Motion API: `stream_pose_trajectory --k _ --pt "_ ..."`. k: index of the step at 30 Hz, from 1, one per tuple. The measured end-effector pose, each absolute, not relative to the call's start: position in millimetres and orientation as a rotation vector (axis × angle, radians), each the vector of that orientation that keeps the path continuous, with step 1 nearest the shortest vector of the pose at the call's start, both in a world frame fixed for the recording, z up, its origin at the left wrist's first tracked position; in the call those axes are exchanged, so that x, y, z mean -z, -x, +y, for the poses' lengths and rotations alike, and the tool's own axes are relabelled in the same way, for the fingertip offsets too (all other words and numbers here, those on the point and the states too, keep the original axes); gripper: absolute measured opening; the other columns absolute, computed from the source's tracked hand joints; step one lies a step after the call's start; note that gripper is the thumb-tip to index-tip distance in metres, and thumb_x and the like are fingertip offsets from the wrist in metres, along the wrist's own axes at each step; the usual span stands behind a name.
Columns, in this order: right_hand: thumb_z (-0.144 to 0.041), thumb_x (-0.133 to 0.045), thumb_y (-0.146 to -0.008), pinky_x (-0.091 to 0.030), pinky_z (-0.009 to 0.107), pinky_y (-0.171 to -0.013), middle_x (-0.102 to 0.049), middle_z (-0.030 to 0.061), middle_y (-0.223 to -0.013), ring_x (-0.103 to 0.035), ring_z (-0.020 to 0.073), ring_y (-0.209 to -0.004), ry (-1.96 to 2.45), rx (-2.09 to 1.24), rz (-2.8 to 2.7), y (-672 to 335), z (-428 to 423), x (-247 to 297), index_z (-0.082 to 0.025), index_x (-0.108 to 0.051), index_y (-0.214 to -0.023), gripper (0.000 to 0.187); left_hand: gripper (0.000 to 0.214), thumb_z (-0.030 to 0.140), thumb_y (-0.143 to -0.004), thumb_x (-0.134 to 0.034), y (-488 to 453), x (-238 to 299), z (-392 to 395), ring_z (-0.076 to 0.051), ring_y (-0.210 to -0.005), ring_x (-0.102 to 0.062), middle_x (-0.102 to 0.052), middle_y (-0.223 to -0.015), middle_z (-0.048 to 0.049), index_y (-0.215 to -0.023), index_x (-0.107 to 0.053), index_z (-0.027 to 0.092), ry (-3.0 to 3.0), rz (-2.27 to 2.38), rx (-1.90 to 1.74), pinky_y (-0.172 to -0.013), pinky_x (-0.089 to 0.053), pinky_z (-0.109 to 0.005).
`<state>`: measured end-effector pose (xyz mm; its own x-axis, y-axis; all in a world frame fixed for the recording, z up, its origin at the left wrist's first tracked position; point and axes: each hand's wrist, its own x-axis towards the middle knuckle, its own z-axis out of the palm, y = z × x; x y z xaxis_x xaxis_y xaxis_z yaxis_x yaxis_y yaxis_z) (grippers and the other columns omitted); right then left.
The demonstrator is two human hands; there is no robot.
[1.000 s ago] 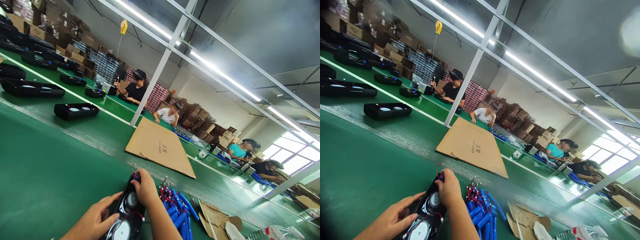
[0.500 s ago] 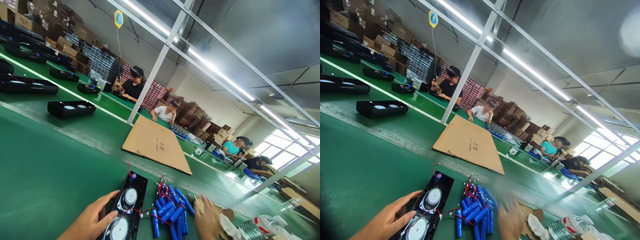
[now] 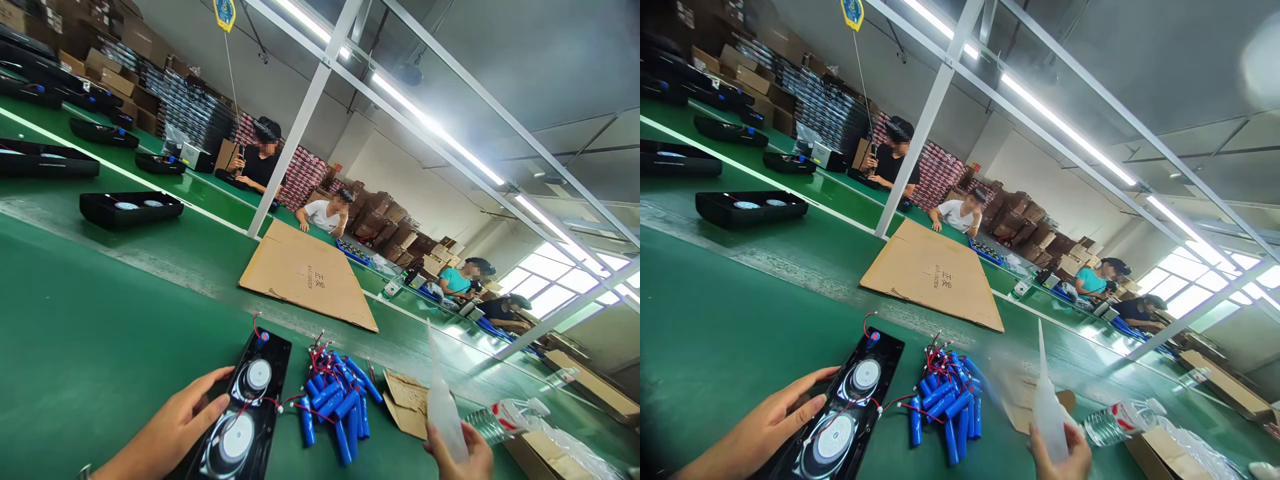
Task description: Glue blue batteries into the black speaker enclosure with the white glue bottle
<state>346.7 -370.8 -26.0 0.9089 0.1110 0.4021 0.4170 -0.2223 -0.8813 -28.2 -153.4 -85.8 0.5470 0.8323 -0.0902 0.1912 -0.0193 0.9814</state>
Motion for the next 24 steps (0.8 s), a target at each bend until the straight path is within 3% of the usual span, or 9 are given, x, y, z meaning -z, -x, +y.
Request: stream_pose_trajectory --k 4,8,11,13,18,21,24 --pt "-0.046 -0.078 -0.044 -0.05 0.029 -0.059 -0.059 0.0038 -0.097 -0.06 0.0182 -0.074 1.564 -0.037 -0.507 -299 -330 -24 -0.027 -0.042 -0.109 0.076 0.053 0.054 -0.08 -0.046 30 84 -152 -0.023 -0.116 -0.053 -0.058 -0.127 -0.0014 -0.123 -0.052 0.024 -1.519 0.866 -0.626 -0.093 -0.049 -0.026" --pt "-0.038 -0.08 -0.046 -0.051 0.026 -0.058 -0.059 0.0019 -0.089 -0.059 0.0164 -0.073 1.251 -0.25 -0.52 -253 -292 -52 -0.024 -0.047 -0.105 0.069 0.053 0.054 -0.079 -0.048 30 79 -153 -0.022 -0.116 -0.054 -0.06 -0.125 -0.0014 -0.121 -0.054 0.022 -1.5 0.865 -0.657 -0.093 -0.049 -0.026" --pt "-0.045 -0.076 -0.053 -0.051 0.029 -0.055 -0.063 0.0035 -0.086 -0.06 0.0178 -0.07 1.171 -0.298 -0.506 -229 -271 -66 -0.023 -0.048 -0.105 0.062 0.051 0.054 -0.078 -0.048 30 80 -152 -0.022 -0.113 -0.056 -0.062 -0.122 -0.0004 -0.118 -0.056 0.023 -1.509 0.882 -0.686 -0.093 -0.05 -0.026" --pt "-0.051 -0.072 -0.057 -0.053 0.033 -0.063 -0.064 0.0063 -0.092 -0.061 0.0204 -0.079 1.112 -0.313 -0.538 -218 -259 -73 -0.022 -0.052 -0.101 0.056 0.052 0.055 -0.078 -0.047 30 82 -151 -0.022 -0.11 -0.058 -0.061 -0.123 -0.0004 -0.119 -0.056 0.024 -1.512 0.873 -0.67 -0.091 -0.05 -0.026" --pt "-0.051 -0.06 -0.072 -0.052 0.039 -0.078 -0.062 0.0023 -0.102 -0.061 0.0189 -0.091 0.931 -0.283 -0.594 -198 -238 -66 -0.029 -0.052 -0.102 0.038 0.057 0.057 -0.078 -0.044 28 87 -149 -0.023 -0.098 -0.063 -0.068 -0.107 -0.0024 -0.123 -0.051 0.023 -1.482 0.812 -0.599 -0.084 -0.054 -0.028" --pt "-0.046 -0.063 -0.072 -0.049 0.041 -0.084 -0.06 0.0056 -0.107 -0.06 0.0211 -0.097 0.836 -0.385 -0.628 -180 -224 -52 -0.025 -0.054 -0.104 0.039 0.055 0.054 -0.077 -0.047 28 86 -149 -0.023 -0.088 -0.066 -0.072 -0.088 -0.0013 -0.122 -0.054 0.023 -1.488 0.848 -0.632 -0.076 -0.055 -0.028" --pt "-0.036 -0.07 -0.069 -0.047 0.037 -0.085 -0.061 0.0044 -0.098 -0.06 0.0192 -0.093 0.825 -0.459 -0.73 -159 -205 -41 -0.021 -0.053 -0.105 0.042 0.053 0.052 -0.073 -0.052 28 86 -149 -0.024 -0.087 -0.065 -0.072 -0.086 -0.0015 -0.118 -0.059 0.024 -1.518 0.886 -0.66 -0.075 -0.056 -0.029"
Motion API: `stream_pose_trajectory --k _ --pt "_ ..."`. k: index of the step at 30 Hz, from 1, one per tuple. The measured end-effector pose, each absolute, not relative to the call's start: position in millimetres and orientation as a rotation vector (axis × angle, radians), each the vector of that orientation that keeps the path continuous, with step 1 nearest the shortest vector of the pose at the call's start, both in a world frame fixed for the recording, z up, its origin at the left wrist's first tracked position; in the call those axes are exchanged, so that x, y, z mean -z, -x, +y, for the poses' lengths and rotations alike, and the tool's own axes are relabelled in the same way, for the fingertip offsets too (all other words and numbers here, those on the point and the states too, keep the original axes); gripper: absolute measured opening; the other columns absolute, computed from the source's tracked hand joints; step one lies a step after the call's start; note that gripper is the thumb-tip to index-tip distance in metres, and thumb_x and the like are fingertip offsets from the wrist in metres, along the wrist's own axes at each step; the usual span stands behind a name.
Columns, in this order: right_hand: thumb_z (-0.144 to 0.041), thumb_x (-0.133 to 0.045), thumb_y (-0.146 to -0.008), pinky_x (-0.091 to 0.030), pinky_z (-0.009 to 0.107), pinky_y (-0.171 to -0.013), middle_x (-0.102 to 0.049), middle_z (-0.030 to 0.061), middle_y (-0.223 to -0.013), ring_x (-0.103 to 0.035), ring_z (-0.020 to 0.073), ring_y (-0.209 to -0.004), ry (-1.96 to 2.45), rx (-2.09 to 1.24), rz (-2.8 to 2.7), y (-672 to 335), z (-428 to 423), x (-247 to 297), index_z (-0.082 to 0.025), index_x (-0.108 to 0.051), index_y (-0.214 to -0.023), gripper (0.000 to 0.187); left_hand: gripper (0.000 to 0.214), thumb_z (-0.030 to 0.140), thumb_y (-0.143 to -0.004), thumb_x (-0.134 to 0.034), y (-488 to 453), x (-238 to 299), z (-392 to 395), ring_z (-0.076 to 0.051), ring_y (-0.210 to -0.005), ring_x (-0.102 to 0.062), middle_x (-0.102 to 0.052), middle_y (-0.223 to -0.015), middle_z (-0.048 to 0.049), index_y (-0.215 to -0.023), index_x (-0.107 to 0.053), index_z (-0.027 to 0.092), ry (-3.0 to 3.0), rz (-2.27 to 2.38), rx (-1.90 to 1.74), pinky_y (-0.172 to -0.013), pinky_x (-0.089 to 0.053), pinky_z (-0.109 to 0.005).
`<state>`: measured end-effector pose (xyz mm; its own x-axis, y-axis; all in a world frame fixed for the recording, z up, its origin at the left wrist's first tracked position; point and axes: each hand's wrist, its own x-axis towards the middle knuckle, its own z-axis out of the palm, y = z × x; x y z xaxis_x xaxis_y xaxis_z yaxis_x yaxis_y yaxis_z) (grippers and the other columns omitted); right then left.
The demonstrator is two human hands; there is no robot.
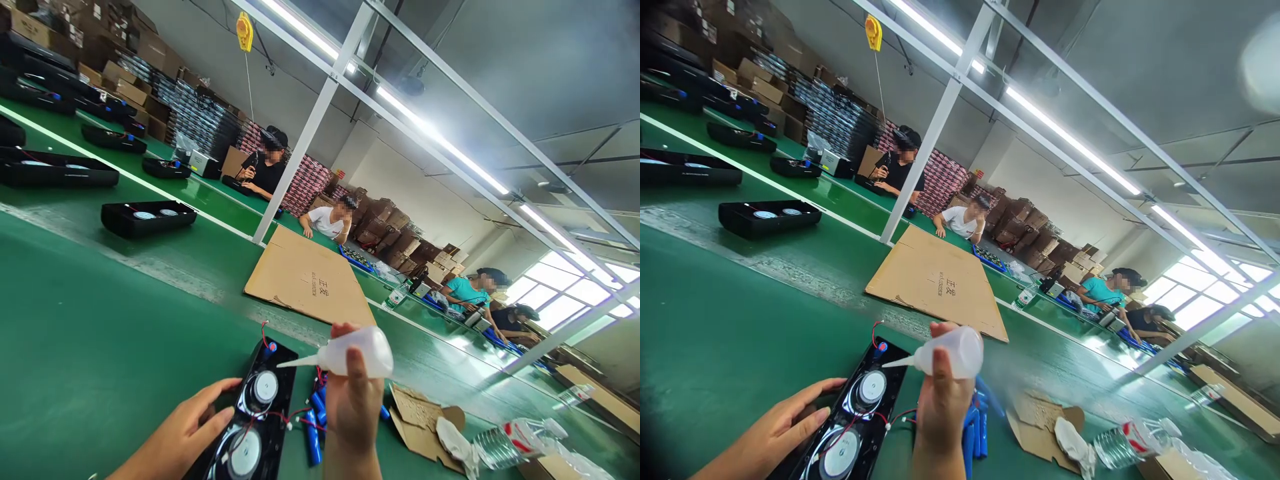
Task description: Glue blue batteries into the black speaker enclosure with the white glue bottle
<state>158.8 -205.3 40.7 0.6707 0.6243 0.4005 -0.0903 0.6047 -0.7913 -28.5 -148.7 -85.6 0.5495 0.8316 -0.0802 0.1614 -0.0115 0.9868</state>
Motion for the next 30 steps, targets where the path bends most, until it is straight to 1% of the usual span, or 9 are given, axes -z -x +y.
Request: stream_pose_trajectory --k 2,4,7,10,15,21,25,30 --pt "-0.029 -0.073 -0.068 -0.047 0.036 -0.084 -0.061 0.0001 -0.092 -0.061 0.0164 -0.089 0.806 -0.487 -0.799 -148 -192 -35 -0.024 -0.048 -0.11 0.049 0.052 0.051 -0.073 -0.054 29 85 -149 -0.025 -0.093 -0.064 -0.072 -0.096 -0.0021 -0.116 -0.06 0.024 -1.54 0.9 -0.682 -0.079 -0.055 -0.03" --pt "-0.026 -0.073 -0.068 -0.046 0.035 -0.083 -0.062 -0.001 -0.091 -0.061 0.0153 -0.086 0.814 -0.522 -0.875 -140 -179 -32 -0.025 -0.044 -0.113 0.054 0.05 0.051 -0.074 -0.053 30 84 -149 -0.025 -0.098 -0.062 -0.068 -0.108 -0.0021 -0.116 -0.06 0.025 -1.563 0.897 -0.687 -0.084 -0.054 -0.031" --pt "-0.026 -0.072 -0.07 -0.047 0.033 -0.08 -0.063 0.0013 -0.091 -0.061 0.0157 -0.086 0.875 -0.529 -0.988 -133 -164 -29 -0.02 -0.045 -0.107 0.046 0.05 0.051 -0.078 -0.048 30 85 -149 -0.025 -0.108 -0.058 -0.062 -0.12 -0.0019 -0.12 -0.056 0.025 -1.604 0.881 -0.663 -0.093 -0.05 -0.032" --pt "-0.027 -0.071 -0.071 -0.047 0.034 -0.081 -0.062 0.0027 -0.091 -0.06 0.0167 -0.087 0.902 -0.548 -1.06 -129 -155 -27 -0.018 -0.045 -0.105 0.043 0.05 0.05 -0.082 -0.043 30 87 -148 -0.023 -0.115 -0.053 -0.058 -0.126 -0.0023 -0.123 -0.052 0.024 -1.623 0.857 -0.62 -0.099 -0.045 -0.032" --pt "-0.026 -0.069 -0.073 -0.046 0.033 -0.082 -0.062 0.0022 -0.092 -0.06 0.0156 -0.086 0.889 -0.519 -1.135 -128 -149 -23 -0.018 -0.047 -0.104 0.039 0.049 0.049 -0.082 -0.043 30 93 -147 -0.021 -0.122 -0.049 -0.057 -0.128 -0.0018 -0.122 -0.053 0.023 -1.659 0.892 -0.633 -0.106 -0.039 -0.032" --pt "-0.026 -0.07 -0.072 -0.047 0.033 -0.081 -0.064 0.0041 -0.092 -0.06 0.0163 -0.086 0.914 -0.49 -1.205 -126 -149 -22 -0.017 -0.049 -0.104 0.039 0.046 0.05 -0.082 -0.044 29 92 -147 -0.021 -0.118 -0.052 -0.06 -0.125 -0.0003 -0.12 -0.055 0.026 -1.683 0.898 -0.665 -0.102 -0.043 -0.03" --pt "-0.024 -0.069 -0.073 -0.047 0.031 -0.081 -0.064 0.0039 -0.092 -0.06 0.0156 -0.086 0.914 -0.502 -1.236 -123 -149 -23 -0.018 -0.049 -0.104 0.037 0.046 0.05 -0.082 -0.045 28 91 -147 -0.02 -0.116 -0.054 -0.061 -0.124 -0.001 -0.119 -0.056 0.025 -1.654 0.88 -0.678 -0.099 -0.045 -0.028" --pt "-0.023 -0.068 -0.073 -0.047 0.03 -0.079 -0.064 0.0039 -0.093 -0.06 0.0155 -0.086 0.912 -0.501 -1.252 -123 -148 -22 -0.018 -0.05 -0.104 0.037 0.049 0.051 -0.082 -0.044 29 90 -147 -0.02 -0.117 -0.053 -0.06 -0.125 -0.002 -0.121 -0.053 0.023 -1.646 0.886 -0.663 -0.101 -0.043 -0.027"
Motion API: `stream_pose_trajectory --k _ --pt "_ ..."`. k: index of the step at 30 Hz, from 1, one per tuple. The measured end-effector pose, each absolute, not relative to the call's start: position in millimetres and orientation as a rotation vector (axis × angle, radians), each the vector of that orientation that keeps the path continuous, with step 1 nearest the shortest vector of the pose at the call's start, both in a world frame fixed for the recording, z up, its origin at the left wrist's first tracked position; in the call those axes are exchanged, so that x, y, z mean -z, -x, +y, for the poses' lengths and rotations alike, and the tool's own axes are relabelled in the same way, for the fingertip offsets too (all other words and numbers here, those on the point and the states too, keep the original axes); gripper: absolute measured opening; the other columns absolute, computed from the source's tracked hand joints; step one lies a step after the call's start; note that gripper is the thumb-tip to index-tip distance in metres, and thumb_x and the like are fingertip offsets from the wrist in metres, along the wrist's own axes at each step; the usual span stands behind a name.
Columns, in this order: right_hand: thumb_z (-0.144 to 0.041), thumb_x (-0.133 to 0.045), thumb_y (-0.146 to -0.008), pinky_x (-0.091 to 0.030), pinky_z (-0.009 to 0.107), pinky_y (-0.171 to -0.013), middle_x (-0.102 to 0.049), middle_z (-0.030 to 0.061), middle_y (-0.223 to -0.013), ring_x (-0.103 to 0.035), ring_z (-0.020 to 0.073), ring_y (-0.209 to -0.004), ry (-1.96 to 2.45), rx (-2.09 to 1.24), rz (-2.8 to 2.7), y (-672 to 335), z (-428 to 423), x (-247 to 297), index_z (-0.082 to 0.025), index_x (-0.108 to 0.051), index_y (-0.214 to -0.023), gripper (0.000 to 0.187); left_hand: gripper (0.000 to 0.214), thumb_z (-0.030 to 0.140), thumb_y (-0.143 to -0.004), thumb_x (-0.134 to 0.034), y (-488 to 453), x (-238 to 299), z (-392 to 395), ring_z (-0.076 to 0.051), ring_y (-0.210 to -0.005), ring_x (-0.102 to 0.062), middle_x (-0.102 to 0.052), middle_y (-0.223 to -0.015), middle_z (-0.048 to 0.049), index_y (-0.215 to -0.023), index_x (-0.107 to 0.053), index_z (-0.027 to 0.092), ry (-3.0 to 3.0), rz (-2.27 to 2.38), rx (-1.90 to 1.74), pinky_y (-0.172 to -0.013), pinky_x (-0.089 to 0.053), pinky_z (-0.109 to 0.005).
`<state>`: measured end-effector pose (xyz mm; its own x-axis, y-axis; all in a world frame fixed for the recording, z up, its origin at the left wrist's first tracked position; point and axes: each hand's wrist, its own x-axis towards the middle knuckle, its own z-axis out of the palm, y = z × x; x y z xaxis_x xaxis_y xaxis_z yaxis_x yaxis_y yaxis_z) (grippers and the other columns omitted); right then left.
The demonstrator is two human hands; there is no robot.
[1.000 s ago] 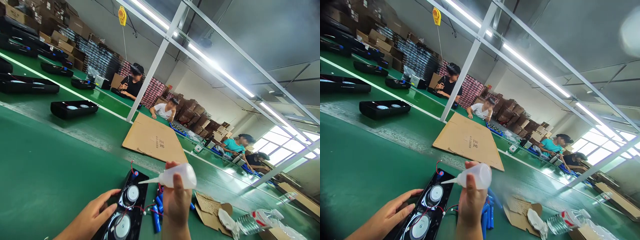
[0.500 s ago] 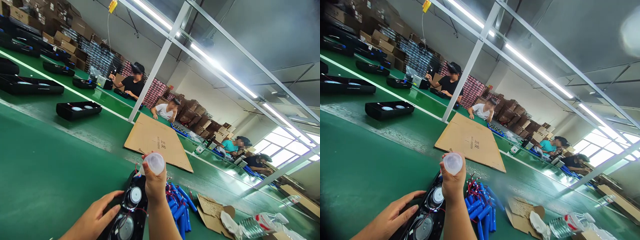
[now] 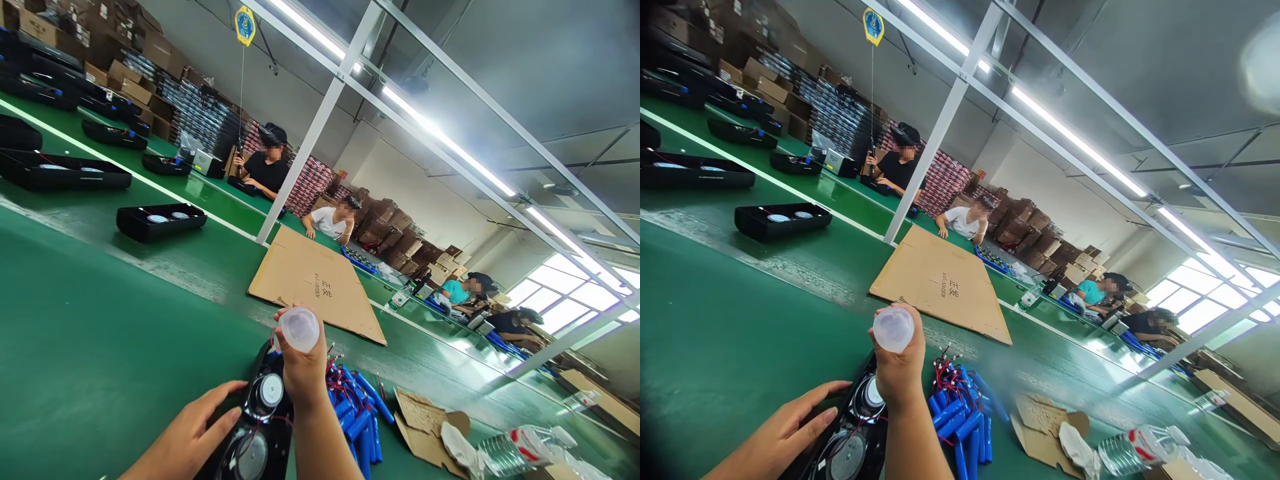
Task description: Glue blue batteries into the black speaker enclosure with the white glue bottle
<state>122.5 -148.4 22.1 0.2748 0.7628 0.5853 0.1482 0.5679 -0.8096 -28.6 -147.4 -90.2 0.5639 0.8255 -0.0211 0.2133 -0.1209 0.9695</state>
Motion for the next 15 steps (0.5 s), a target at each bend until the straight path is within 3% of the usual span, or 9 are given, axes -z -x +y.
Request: stream_pose_trajectory --k 15 --pt "-0.025 -0.068 -0.074 -0.048 0.03 -0.077 -0.063 0.0044 -0.094 -0.06 0.0156 -0.084 0.92 -0.521 -1.27 -121.3 -149.9 -18.1 -0.018 -0.05 -0.104 0.036 0.048 0.051 -0.084 -0.04 28.9 86.8 -147.6 -0.02 -0.118 -0.051 -0.058 -0.126 -0.0021 -0.121 -0.052 0.024 -1.633 0.873 -0.63 -0.103 -0.041 -0.029"
